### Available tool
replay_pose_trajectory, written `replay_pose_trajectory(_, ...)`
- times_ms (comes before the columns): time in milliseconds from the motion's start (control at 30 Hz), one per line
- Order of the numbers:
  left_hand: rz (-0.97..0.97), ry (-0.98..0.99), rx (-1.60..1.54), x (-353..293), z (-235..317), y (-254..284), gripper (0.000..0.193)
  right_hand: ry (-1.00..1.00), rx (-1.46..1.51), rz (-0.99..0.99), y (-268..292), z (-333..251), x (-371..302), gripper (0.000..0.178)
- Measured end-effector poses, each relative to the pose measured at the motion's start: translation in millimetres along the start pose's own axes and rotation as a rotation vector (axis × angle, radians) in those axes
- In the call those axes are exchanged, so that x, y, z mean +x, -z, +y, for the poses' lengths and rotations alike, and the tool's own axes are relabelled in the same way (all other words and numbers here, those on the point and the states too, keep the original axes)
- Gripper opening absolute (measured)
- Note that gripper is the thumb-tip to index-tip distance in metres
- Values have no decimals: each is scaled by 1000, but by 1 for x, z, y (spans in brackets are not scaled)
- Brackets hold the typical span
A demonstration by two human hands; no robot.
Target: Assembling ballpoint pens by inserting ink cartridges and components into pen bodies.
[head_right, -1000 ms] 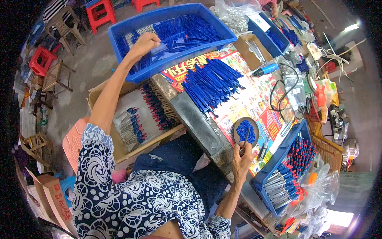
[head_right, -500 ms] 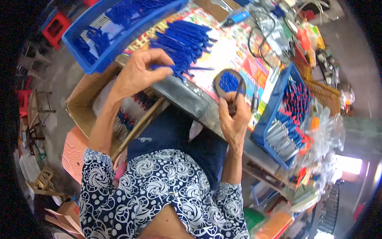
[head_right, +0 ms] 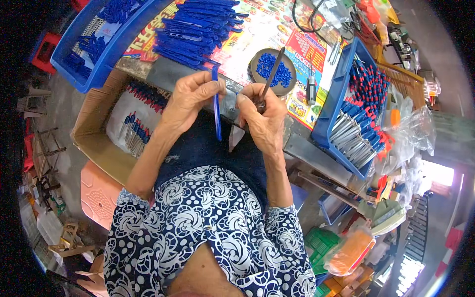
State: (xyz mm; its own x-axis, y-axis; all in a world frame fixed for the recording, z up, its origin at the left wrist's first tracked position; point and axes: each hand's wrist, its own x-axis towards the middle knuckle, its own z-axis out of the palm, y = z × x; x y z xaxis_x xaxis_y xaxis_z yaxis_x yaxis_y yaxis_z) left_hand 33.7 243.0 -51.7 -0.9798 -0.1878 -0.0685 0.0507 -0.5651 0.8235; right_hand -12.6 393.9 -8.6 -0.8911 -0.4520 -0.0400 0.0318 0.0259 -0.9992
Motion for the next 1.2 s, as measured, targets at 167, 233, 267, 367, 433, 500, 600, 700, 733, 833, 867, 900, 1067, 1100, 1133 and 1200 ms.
replay_pose_trajectory(167, 0, 85, -88, -16, -10, -6, 20, -35, 5, -16, -1, 15, -2, 7)
replay_pose_trajectory(233, -13, 112, -124, -19, -17, -1, 21, -48, 5, -34, -2, 21, -3, 8)
replay_pose_trajectory(267, -25, 133, -166, -21, -18, 0, 23, -53, 11, -32, -2, 24, -3, 8)
replay_pose_trajectory(367, -4, 195, -261, -23, -16, -3, 20, -77, -27, -19, -2, 31, -3, 8)
replay_pose_trajectory(433, -5, 212, -296, -24, -16, -5, 20, -74, -12, -17, -3, 34, -2, 9)
replay_pose_trajectory(500, -6, 226, -329, -26, -17, -4, 20, -88, 0, -11, -3, 36, -1, 9)
replay_pose_trajectory(600, -2, 209, -233, -27, -20, -2, 23, -93, -1, -7, -3, 37, 0, 9)
replay_pose_trajectory(700, 21, 188, -238, -27, -22, -1, 23, -85, -25, -11, -4, 37, -1, 10)
replay_pose_trajectory(733, 36, 182, -223, -28, -21, -2, 23, -84, -41, -15, -4, 38, 0, 11)
replay_pose_trajectory(833, 64, 181, -214, -32, -20, -2, 23, -63, -50, -51, -6, 39, -2, 12)
replay_pose_trajectory(867, 75, 188, -223, -34, -20, -1, 23, -65, -46, -51, -7, 40, -3, 12)
replay_pose_trajectory(900, 77, 190, -220, -36, -21, 0, 23, -69, -40, -60, -9, 41, -5, 12)
replay_pose_trajectory(1067, 120, 126, -58, -38, -20, -5, 17, -80, -42, -103, -10, 39, -6, 11)
replay_pose_trajectory(1100, 120, 127, -59, -39, -20, -6, 17, -87, -33, -97, -11, 40, -5, 11)
replay_pose_trajectory(1133, 129, 121, -38, -40, -21, -6, 16, -94, -22, -94, -11, 41, -5, 11)
replay_pose_trajectory(1200, 141, 114, -17, -41, -21, -6, 15, -98, -23, -96, -13, 41, -5, 11)
